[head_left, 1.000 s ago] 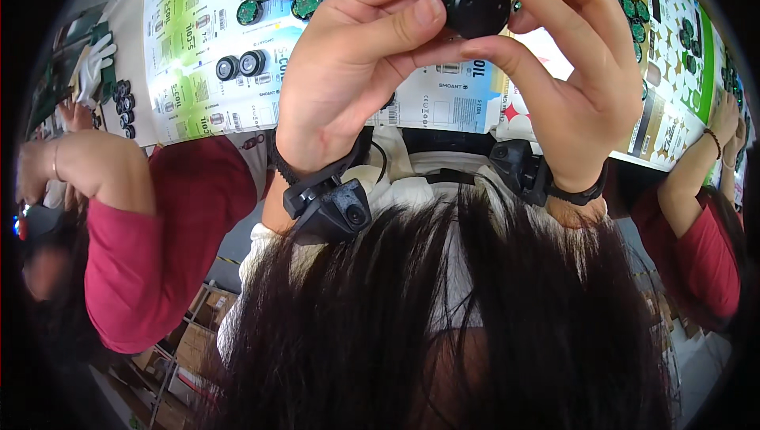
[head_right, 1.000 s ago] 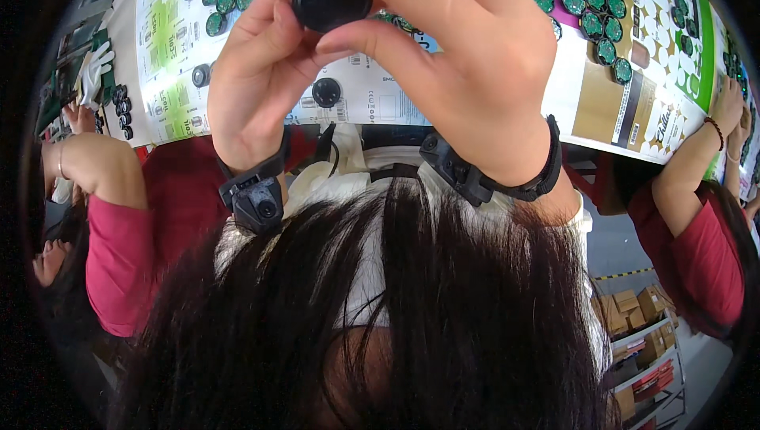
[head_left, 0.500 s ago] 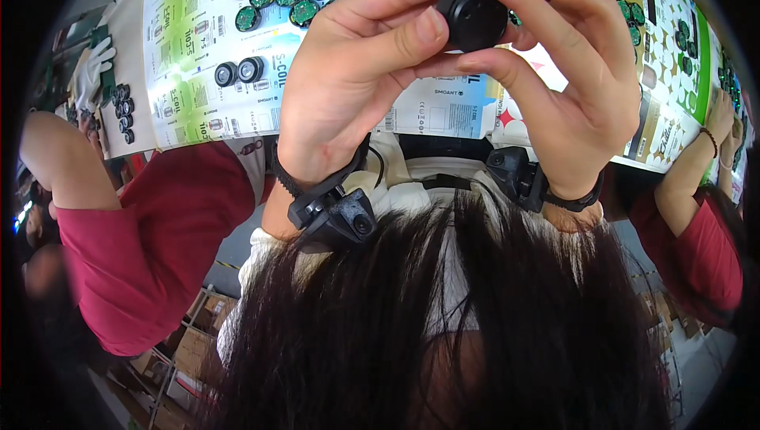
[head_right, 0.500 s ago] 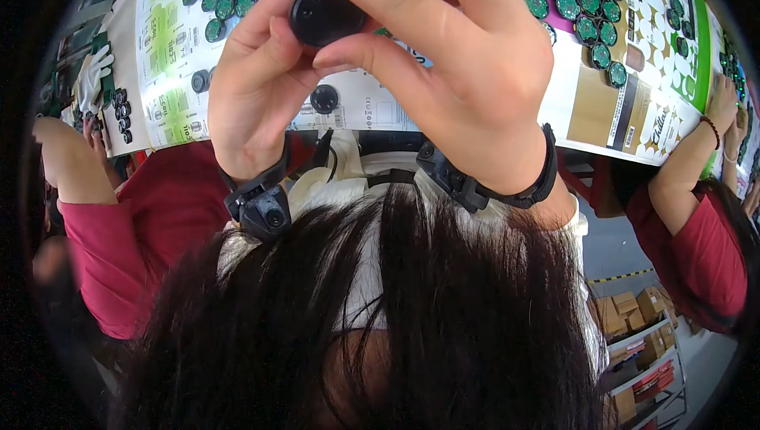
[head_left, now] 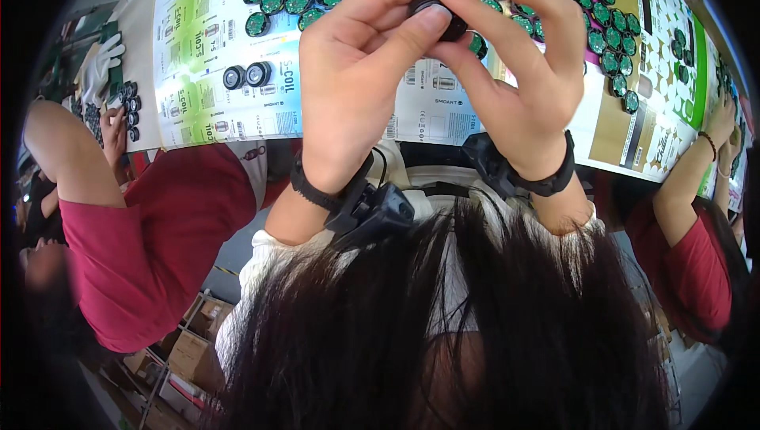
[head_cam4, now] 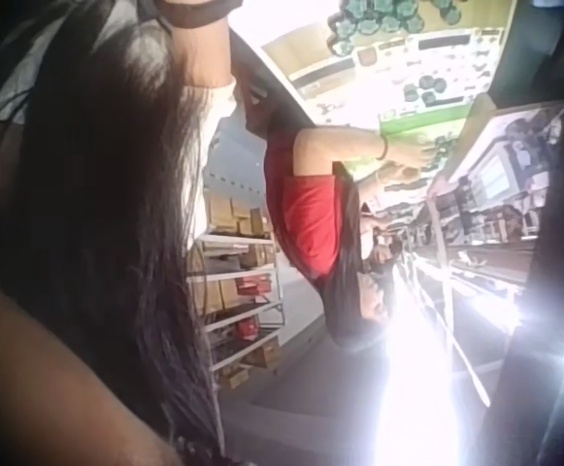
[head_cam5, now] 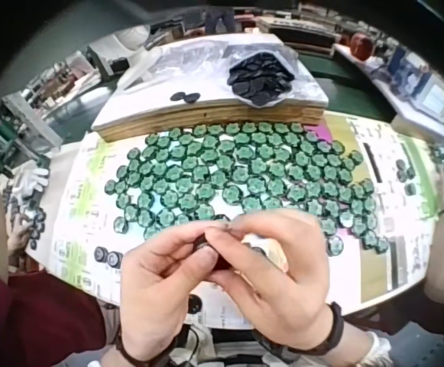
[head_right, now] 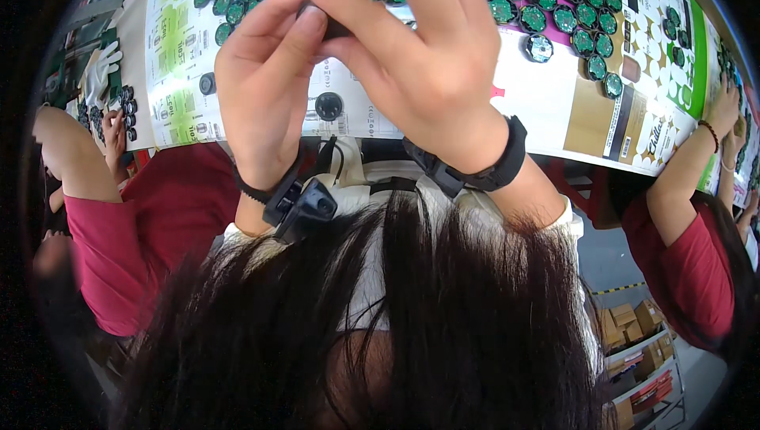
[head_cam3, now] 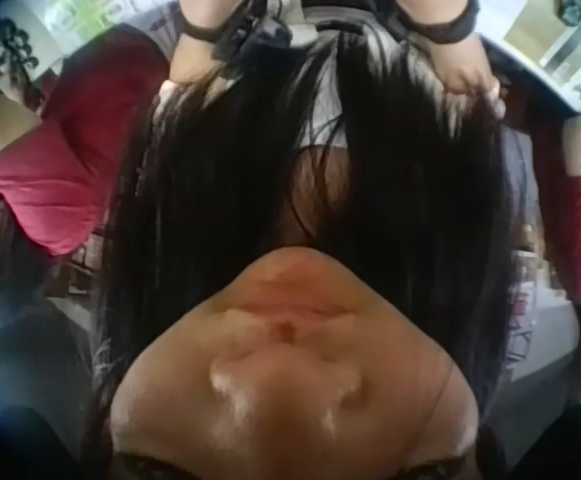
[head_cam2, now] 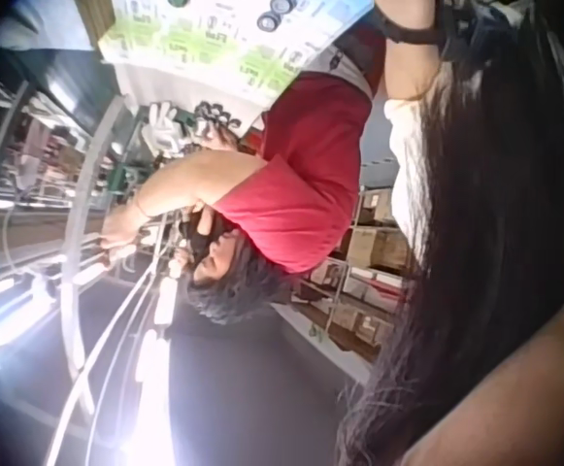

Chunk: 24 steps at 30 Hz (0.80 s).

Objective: The person is inspecting and sorting small circular electronic components on a manufacturing workbench.

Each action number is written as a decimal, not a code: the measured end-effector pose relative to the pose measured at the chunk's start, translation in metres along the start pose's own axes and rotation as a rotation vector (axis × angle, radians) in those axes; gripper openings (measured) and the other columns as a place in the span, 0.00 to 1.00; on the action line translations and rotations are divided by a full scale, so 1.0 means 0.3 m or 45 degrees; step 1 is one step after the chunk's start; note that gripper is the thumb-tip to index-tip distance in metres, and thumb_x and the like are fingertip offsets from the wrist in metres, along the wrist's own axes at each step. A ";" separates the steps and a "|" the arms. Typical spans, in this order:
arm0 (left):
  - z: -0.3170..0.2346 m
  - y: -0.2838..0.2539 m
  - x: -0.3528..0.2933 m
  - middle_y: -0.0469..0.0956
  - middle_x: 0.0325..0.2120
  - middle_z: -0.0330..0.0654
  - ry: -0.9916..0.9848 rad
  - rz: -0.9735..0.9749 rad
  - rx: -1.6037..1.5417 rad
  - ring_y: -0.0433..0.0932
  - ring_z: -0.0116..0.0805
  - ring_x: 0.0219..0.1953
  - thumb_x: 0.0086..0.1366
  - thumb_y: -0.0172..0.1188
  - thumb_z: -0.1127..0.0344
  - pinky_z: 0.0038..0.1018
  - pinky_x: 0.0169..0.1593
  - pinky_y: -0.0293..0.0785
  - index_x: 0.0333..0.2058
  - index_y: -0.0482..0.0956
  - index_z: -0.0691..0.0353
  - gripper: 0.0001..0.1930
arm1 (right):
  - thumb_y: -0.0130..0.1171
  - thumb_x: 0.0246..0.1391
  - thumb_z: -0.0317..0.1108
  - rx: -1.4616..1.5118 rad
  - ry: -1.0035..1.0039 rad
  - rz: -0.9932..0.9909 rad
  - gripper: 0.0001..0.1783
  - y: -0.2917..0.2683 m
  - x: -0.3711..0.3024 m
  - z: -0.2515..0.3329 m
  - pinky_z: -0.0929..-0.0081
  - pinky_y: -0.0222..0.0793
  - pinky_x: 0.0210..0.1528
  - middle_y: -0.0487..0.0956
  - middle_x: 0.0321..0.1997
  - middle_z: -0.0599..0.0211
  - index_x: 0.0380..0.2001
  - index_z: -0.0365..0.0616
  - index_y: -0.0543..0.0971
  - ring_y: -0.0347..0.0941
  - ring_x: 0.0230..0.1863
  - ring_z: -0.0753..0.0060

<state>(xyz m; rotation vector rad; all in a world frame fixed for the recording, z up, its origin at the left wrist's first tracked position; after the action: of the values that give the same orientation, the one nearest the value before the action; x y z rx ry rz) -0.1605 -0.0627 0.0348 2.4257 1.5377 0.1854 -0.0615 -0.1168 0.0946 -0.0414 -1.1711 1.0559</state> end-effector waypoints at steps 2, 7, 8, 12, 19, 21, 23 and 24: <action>-0.025 -0.017 0.002 0.79 0.37 0.48 0.097 -0.050 -0.027 0.79 0.31 0.39 0.60 0.55 0.80 0.22 0.42 0.76 0.42 0.75 0.75 0.11 | 0.67 0.37 0.22 0.083 0.019 -0.037 0.27 0.012 -0.004 0.004 0.75 0.70 0.45 0.74 0.44 0.63 0.47 0.44 0.79 0.72 0.44 0.70; -0.072 -0.019 -0.004 0.79 0.34 0.47 0.253 -0.055 0.119 0.79 0.31 0.38 0.59 0.51 0.84 0.22 0.42 0.76 0.39 0.76 0.74 0.10 | 0.61 0.50 0.28 1.182 0.675 0.016 0.17 0.138 -0.074 -0.116 0.79 0.71 0.40 0.79 0.42 0.60 0.46 0.38 0.76 0.77 0.39 0.73; -0.066 -0.025 0.001 0.79 0.34 0.47 0.267 -0.052 0.144 0.79 0.31 0.37 0.59 0.51 0.84 0.22 0.42 0.77 0.39 0.76 0.74 0.10 | 0.61 0.49 0.29 1.081 0.741 0.107 0.18 0.158 -0.081 -0.125 0.79 0.71 0.39 0.79 0.40 0.58 0.46 0.37 0.75 0.77 0.39 0.72; -0.052 -0.076 0.002 0.78 0.38 0.51 0.233 -0.023 0.314 0.79 0.34 0.38 0.62 0.51 0.80 0.24 0.43 0.75 0.43 0.73 0.76 0.11 | 0.61 0.48 0.25 1.240 0.923 0.391 0.26 0.256 -0.129 -0.129 0.79 0.70 0.44 0.74 0.46 0.61 0.53 0.38 0.70 0.72 0.43 0.73; -0.027 -0.294 -0.059 0.79 0.40 0.47 0.101 -0.182 0.746 0.79 0.35 0.40 0.63 0.52 0.78 0.26 0.45 0.75 0.45 0.76 0.68 0.13 | 0.66 0.43 0.34 0.514 0.411 0.555 0.29 0.295 -0.132 -0.032 0.66 0.68 0.45 0.71 0.44 0.56 0.49 0.37 0.69 0.71 0.46 0.60; -0.027 -0.264 -0.091 0.80 0.40 0.45 0.426 -0.057 1.559 0.79 0.37 0.42 0.62 0.51 0.79 0.27 0.47 0.73 0.46 0.76 0.64 0.14 | 0.67 0.38 0.34 0.342 0.145 0.790 0.27 0.344 -0.198 0.041 0.64 0.68 0.43 0.69 0.40 0.59 0.43 0.39 0.71 0.69 0.43 0.58; -0.005 -0.275 -0.134 0.76 0.45 0.47 0.409 -0.007 1.521 0.77 0.44 0.45 0.54 0.50 0.86 0.30 0.46 0.74 0.45 0.78 0.59 0.22 | 0.67 0.35 0.32 0.364 0.107 0.850 0.23 0.369 -0.232 0.070 0.64 0.68 0.41 0.68 0.39 0.60 0.37 0.41 0.71 0.68 0.41 0.58; 0.023 -0.255 -0.148 0.73 0.48 0.48 0.404 0.115 1.626 0.74 0.45 0.48 0.52 0.49 0.87 0.32 0.49 0.72 0.46 0.78 0.59 0.24 | 0.65 0.36 0.31 0.315 0.010 0.866 0.21 0.383 -0.241 0.085 0.65 0.69 0.41 0.68 0.39 0.60 0.36 0.41 0.72 0.68 0.41 0.59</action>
<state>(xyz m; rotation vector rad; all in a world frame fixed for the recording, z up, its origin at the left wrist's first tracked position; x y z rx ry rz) -0.2445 -0.0729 0.0075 3.5166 2.0631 -0.6331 -0.1552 -0.1158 -0.0070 -0.2638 -1.0284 1.7910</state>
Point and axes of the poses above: each hand's wrist, its own x-axis towards the middle knuckle, its own y-axis out of the palm, z = x × y, the point moved 10 cm from there along x, towards the middle knuckle
